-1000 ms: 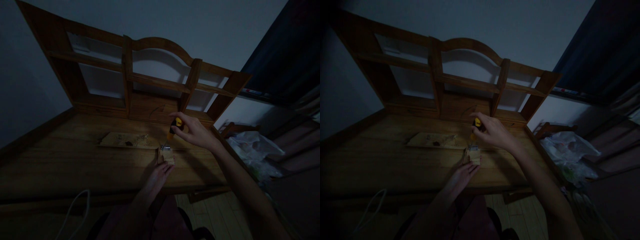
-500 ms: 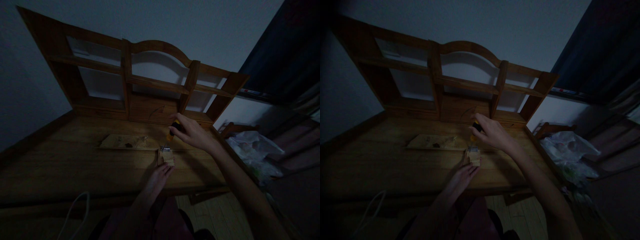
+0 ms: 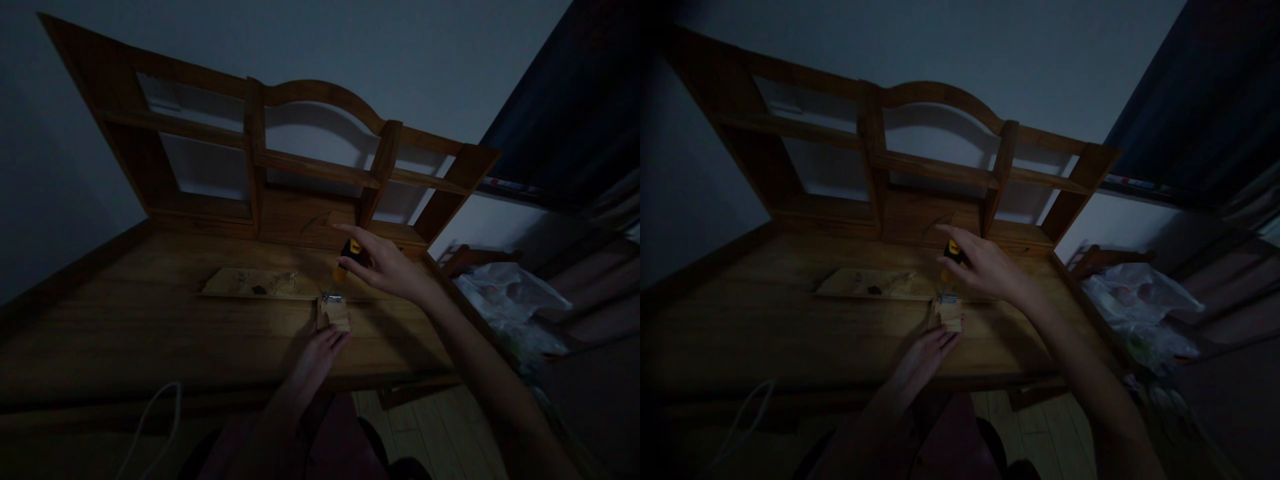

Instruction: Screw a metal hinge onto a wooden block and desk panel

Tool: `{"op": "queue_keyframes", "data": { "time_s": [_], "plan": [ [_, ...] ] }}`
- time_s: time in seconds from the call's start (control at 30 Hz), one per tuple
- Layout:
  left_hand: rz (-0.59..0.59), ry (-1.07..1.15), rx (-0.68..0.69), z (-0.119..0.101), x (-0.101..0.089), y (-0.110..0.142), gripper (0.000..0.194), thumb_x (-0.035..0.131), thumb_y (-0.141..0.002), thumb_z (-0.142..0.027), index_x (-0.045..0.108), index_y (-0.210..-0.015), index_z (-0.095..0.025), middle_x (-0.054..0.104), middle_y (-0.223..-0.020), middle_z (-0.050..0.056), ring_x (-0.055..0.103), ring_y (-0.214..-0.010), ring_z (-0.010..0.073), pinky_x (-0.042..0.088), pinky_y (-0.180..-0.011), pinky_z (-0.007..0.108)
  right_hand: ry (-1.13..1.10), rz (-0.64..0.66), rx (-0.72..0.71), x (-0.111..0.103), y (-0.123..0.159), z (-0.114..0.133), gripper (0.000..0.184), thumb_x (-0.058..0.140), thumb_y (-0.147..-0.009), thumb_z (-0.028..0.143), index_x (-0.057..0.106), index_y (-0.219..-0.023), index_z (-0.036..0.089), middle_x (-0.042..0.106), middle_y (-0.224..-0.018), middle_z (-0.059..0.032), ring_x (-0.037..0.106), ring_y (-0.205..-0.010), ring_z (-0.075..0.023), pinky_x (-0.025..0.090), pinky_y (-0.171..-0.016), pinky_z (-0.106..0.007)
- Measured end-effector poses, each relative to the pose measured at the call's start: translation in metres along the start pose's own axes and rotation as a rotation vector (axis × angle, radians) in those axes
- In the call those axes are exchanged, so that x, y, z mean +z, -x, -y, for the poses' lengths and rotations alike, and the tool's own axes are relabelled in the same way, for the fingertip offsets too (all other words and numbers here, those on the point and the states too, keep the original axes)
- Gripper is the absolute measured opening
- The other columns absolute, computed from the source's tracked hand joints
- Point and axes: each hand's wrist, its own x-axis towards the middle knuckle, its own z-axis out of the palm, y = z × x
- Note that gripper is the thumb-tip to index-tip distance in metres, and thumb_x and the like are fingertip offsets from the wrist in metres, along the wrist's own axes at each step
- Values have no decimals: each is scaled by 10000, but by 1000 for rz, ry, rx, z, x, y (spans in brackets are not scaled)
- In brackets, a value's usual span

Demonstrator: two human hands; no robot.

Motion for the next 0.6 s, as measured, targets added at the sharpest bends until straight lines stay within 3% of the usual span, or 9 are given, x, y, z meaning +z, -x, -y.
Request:
{"op": "queue_keyframes", "data": {
  "time_s": [0.13, 0.3, 0.47, 0.6],
  "plan": [
    [6, -1, 4, -1, 0, 1, 188, 568, -801, 14, 710, -800, -110, 753, -936, 105, 692, -1053, 252, 361, -1177, 508, 88, -41, 16, 2, -1, 2, 581, 553, -954, 426, 421, -1478, 213, 628, -1335, -128, 650, -1118, -270, 527, -944, -427],
    [13, 12, 18, 0, 0, 0, 196, 581, -786, 27, 703, -755, -124, 748, -868, 78, 699, -1000, 230, 370, -1172, 502, 56, 49, -21, -4, 0, 4, 666, 527, -934, 281, 277, -1550, 235, 558, -1423, -116, 613, -1172, -254, 499, -977, -418],
    [21, 12, 9, 0, -2, 0, 172, 591, -777, 14, 691, -741, -121, 742, -876, 88, 675, -1089, 253, 350, -1181, 514, 153, 23, 32, 1, -1, 5, 435, 463, -996, 427, 486, -1360, 190, 653, -1248, -123, 673, -963, -235, 529, -822, -361],
    [8, 24, 8, 1, -6, -2, 183, 586, -758, 32, 694, -749, -116, 747, -875, 86, 700, -996, 234, 367, -1170, 516, 167, 36, 12, -1, 0, 6, 462, 488, -976, 419, 449, -1375, 188, 628, -1261, -133, 637, -1077, -274, 519, -866, -392]
  ]
}}
